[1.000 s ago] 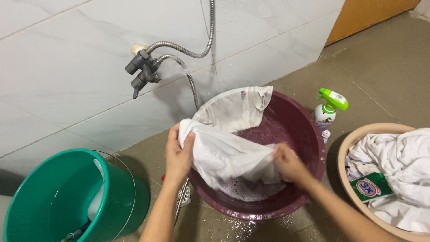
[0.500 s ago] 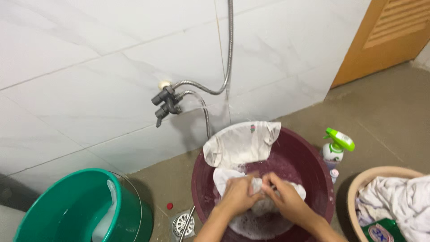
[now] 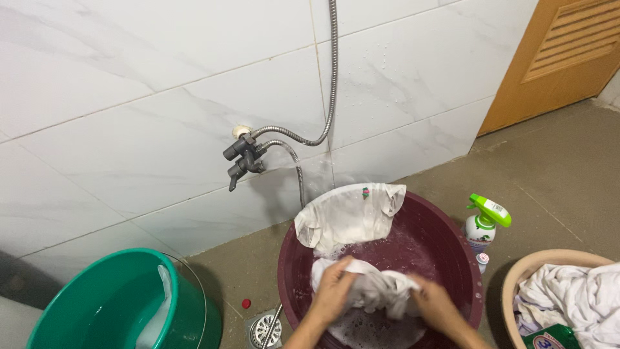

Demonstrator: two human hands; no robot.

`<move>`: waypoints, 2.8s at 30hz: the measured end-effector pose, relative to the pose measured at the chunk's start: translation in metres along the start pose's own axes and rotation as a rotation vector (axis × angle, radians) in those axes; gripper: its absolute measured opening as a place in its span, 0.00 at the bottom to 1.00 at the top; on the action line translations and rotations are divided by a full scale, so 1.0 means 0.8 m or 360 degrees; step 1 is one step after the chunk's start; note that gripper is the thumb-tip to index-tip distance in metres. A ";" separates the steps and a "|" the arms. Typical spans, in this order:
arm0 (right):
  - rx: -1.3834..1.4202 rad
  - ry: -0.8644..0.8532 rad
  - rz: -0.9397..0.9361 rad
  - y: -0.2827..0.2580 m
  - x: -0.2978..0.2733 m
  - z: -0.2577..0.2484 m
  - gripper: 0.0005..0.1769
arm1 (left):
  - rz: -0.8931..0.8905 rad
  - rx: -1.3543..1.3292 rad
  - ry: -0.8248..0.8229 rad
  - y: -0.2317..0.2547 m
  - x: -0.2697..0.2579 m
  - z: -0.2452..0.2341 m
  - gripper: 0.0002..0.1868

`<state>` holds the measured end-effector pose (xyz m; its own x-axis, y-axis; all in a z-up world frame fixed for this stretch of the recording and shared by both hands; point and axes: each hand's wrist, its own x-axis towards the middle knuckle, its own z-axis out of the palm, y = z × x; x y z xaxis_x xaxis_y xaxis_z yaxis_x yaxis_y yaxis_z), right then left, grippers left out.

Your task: The person hand-washes white clothes in a maroon basin filled with soapy water. They scrub the fabric, rinse it under a shower head, and transfer the washed items to a beige basin.

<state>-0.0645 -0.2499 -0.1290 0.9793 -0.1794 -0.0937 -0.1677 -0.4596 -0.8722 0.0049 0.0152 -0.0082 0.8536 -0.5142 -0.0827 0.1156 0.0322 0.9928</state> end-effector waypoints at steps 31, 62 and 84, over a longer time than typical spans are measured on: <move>0.0327 -0.0074 -0.0137 -0.124 0.020 -0.088 0.20 | 0.0460 -0.0268 0.0950 0.096 0.002 -0.071 0.19; -0.0008 0.0234 -0.0057 -0.276 0.009 -0.249 0.19 | 0.0174 0.2344 0.1158 0.161 -0.089 -0.208 0.10; 0.0494 0.0436 0.0085 -0.385 0.050 -0.421 0.21 | -0.0430 -0.0271 0.0931 0.239 -0.012 -0.264 0.14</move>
<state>-0.0114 -0.4082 0.2977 0.8968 -0.4399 -0.0479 -0.1341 -0.1671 -0.9768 0.1259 0.2076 0.1641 0.9127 0.0252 -0.4078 0.4017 0.1272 0.9069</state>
